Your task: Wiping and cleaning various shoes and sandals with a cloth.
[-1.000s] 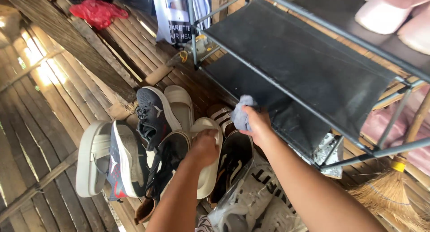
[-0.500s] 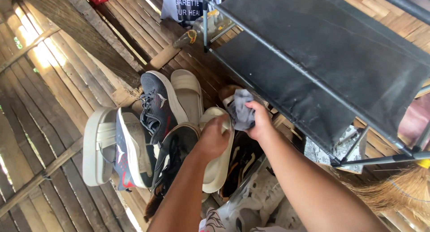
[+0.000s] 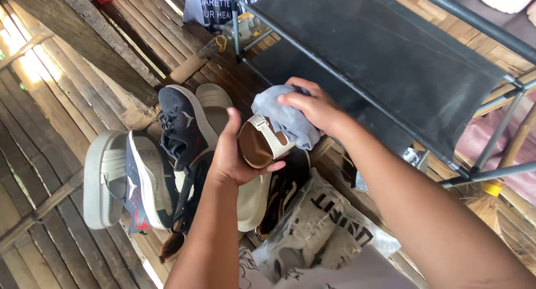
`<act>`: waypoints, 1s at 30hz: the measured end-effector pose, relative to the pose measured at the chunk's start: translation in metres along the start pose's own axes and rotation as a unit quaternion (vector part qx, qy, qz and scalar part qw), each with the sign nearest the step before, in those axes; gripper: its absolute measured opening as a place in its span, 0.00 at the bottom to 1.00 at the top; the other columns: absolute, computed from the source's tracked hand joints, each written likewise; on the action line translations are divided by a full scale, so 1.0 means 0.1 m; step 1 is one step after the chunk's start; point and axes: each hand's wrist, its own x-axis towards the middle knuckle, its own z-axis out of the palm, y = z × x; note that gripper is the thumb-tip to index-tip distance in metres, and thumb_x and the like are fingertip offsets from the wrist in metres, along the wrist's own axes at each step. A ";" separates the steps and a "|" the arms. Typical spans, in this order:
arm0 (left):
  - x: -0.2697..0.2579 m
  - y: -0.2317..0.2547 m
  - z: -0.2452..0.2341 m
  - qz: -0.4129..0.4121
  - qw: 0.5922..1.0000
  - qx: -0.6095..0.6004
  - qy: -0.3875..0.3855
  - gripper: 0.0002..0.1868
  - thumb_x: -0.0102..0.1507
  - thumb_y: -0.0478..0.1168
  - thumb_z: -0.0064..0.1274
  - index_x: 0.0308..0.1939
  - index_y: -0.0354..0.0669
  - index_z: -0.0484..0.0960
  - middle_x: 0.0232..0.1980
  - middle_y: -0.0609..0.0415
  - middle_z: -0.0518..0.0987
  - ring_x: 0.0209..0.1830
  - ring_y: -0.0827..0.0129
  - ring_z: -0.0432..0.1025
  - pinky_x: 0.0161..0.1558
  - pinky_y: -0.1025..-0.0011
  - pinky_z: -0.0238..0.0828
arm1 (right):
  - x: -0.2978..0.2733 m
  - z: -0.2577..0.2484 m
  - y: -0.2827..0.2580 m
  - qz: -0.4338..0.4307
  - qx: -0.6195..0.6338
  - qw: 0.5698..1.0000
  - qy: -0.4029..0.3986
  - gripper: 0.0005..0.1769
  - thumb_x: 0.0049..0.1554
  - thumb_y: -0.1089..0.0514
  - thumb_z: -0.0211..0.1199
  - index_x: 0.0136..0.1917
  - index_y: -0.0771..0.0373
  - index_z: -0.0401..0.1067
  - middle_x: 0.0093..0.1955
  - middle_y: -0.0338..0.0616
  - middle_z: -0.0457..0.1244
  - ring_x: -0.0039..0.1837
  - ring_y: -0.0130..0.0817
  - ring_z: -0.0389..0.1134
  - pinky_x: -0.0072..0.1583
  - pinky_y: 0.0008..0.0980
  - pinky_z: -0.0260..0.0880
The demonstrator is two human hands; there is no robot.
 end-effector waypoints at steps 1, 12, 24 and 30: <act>0.10 -0.08 -0.10 0.000 1.000 -0.001 0.001 0.54 0.57 0.83 0.23 0.71 0.50 0.71 0.65 0.50 0.78 0.61 0.47 0.74 0.54 0.36 0.69 | -0.03 0.01 -0.02 0.001 0.000 1.000 -0.001 0.17 0.56 0.49 0.64 0.50 0.64 0.74 0.45 0.44 0.67 0.47 0.31 0.66 0.50 0.35 0.66; 0.80 -1.00 -0.46 0.143 0.969 -0.153 -0.133 0.49 0.64 0.85 0.32 0.64 0.49 0.75 0.47 0.53 0.81 0.41 0.59 0.73 0.39 0.61 0.72 | -0.82 0.61 -0.21 -0.350 -0.310 0.873 0.140 0.27 0.54 0.61 0.66 0.67 0.57 0.70 0.68 0.44 0.64 0.66 0.49 0.62 0.69 0.47 0.58; 0.29 -0.79 -0.17 0.187 0.974 -0.131 0.010 0.33 0.65 0.64 0.27 0.65 0.56 0.70 0.60 0.57 0.78 0.58 0.58 0.72 0.45 0.53 0.73 | -0.89 0.19 0.26 -0.178 -0.157 0.910 0.339 0.20 0.62 0.59 0.66 0.66 0.56 0.69 0.64 0.43 0.66 0.67 0.39 0.70 0.68 0.34 0.69; 0.59 -1.08 -0.29 0.343 0.934 -0.065 -0.072 0.31 0.72 0.55 0.31 0.74 0.43 0.69 0.70 0.48 0.74 0.70 0.57 0.69 0.68 0.55 0.69 | -1.03 0.63 0.21 -0.345 -0.348 0.854 0.172 0.27 0.56 0.60 0.68 0.69 0.55 0.72 0.68 0.44 0.63 0.69 0.48 0.59 0.70 0.47 0.59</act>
